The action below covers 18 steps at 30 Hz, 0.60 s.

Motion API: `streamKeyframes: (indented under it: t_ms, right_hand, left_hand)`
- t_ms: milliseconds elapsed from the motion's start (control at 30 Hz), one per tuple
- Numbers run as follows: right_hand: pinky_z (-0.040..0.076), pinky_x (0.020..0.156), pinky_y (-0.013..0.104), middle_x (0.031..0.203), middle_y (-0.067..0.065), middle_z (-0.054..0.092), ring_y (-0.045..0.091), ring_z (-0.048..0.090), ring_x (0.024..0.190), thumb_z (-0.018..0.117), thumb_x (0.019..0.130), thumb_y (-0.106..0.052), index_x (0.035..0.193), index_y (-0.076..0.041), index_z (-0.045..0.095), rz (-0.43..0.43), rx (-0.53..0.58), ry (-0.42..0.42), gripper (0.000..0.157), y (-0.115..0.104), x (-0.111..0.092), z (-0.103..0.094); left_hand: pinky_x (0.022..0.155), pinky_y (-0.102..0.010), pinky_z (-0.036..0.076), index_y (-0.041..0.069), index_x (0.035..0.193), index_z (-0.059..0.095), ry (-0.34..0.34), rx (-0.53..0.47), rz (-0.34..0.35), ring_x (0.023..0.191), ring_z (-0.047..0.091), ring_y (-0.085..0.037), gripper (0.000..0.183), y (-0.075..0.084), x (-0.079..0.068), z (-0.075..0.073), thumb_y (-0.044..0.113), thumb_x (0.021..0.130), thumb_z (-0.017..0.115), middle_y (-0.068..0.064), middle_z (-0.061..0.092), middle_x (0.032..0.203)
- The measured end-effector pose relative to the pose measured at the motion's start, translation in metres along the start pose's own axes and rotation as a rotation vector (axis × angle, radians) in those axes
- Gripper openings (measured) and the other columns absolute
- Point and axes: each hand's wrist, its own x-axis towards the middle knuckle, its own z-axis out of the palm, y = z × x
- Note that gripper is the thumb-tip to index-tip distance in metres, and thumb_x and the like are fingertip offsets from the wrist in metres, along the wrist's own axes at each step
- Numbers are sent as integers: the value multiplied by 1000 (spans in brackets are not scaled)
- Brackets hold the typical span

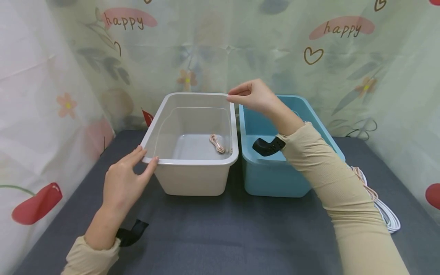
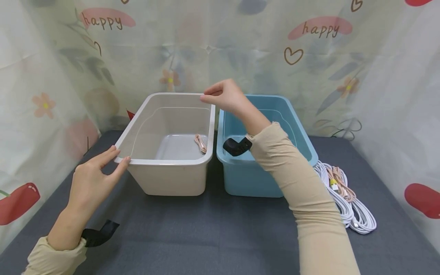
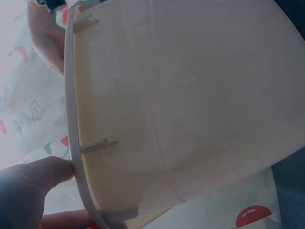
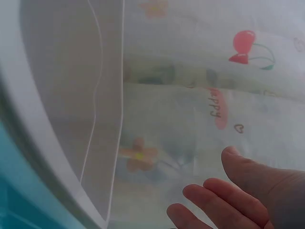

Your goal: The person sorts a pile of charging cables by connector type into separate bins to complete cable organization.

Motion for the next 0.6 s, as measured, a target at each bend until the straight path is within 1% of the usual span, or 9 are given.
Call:
streamKeyframes:
  t_ms: [100, 300, 467, 567, 600]
  right_hand:
    - [41, 104, 39, 126, 7, 62, 18, 54, 120, 63, 88, -33, 124, -13, 61, -1, -2, 15, 41, 7, -12, -9]
    - [40, 105, 41, 124, 7, 64, 19, 54, 121, 63, 86, -41, 124, -17, 62, 14, -17, 46, 44, 25, -39, -29]
    - [38, 106, 44, 127, 8, 62, 21, 52, 124, 61, 87, -44, 127, -16, 59, 13, -31, 53, 49, 40, -62, -43]
    - [36, 107, 47, 127, 5, 62, 22, 50, 125, 60, 87, -46, 129, -16, 57, 20, -32, 57, 52, 50, -73, -51]
    - [36, 107, 47, 124, 1, 64, 22, 50, 125, 60, 86, -47, 129, -16, 57, 26, -32, 61, 53, 54, -76, -53]
  left_hand:
    - [90, -58, 45, 0, 120, 62, 9, -4, 7, 116, 54, -43, 43, 0, 0, 0, 27, 87, 65, -20, 56, 128]
    - [91, -59, 45, 0, 120, 62, 11, -5, 6, 116, 54, -43, 43, 0, 0, 1, 27, 87, 65, -20, 56, 128]
    - [91, -59, 45, -1, 120, 62, 8, -11, 6, 116, 54, -43, 43, 0, 0, 1, 27, 87, 64, -20, 56, 128]
    - [92, -59, 44, -1, 120, 62, 4, -12, 6, 116, 54, -43, 43, 0, 0, 1, 27, 87, 64, -21, 56, 128]
    - [92, -59, 44, -1, 120, 62, 3, -11, 5, 116, 54, -43, 43, 0, 0, 0, 27, 87, 64, -21, 56, 128]
